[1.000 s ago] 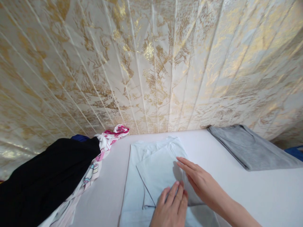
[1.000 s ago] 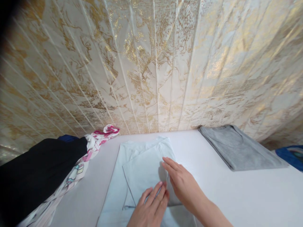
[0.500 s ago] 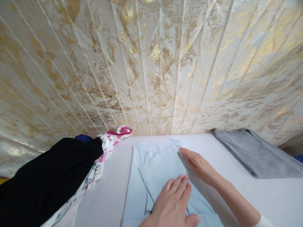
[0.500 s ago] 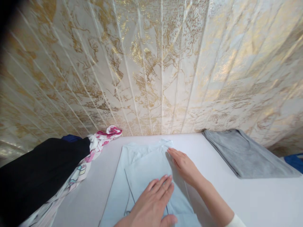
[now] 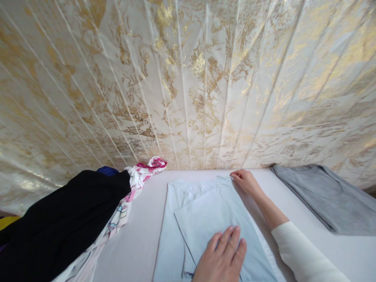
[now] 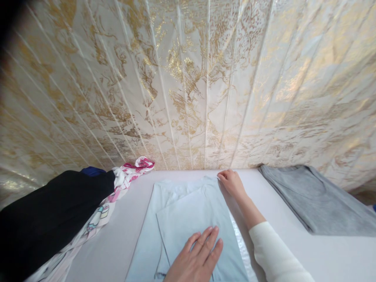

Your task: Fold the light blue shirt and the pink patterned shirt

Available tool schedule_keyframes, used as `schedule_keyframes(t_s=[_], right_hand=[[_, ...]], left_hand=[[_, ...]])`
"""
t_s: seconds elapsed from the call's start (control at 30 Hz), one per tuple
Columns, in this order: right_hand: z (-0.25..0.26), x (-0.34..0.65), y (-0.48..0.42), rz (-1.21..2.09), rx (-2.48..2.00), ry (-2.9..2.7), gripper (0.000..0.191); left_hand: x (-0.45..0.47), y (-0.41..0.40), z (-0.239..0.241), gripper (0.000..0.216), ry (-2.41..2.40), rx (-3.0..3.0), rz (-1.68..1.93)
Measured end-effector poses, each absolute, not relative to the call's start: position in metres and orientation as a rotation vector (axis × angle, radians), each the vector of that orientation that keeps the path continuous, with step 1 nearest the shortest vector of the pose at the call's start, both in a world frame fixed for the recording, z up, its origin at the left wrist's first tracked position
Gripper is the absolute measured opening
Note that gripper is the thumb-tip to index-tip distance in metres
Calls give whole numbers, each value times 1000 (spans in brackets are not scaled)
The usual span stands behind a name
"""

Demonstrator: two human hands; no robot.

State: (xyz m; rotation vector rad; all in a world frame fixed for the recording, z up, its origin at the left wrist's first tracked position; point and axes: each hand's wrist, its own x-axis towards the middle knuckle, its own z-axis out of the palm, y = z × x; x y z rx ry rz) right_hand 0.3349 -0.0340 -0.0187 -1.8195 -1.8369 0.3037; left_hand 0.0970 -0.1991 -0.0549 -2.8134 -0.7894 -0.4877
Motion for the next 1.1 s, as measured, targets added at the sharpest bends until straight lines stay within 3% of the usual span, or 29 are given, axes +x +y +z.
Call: schedule_keyframes(t_s=[0.2, 0.53, 0.83, 1.0, 1.1], right_hand=[[-7, 323, -10, 495, -1857, -1916, 9], [9, 316, -19, 610, -1976, -1843, 15], [2, 318, -11, 746, -1979, -1778, 28], [-2, 324, -9, 838, -1932, -1747, 10], [-6, 326, -7, 761, -1917, -1728, 10]], left_hand=[[100, -199, -59, 37, -720, -2636, -572], [101, -199, -65, 40, -748, -2595, -573], [106, -198, -54, 33, -745, -2416, -857], [109, -197, -58, 32, -763, -2364, -941], [110, -195, -62, 29, -745, -2330, -972]])
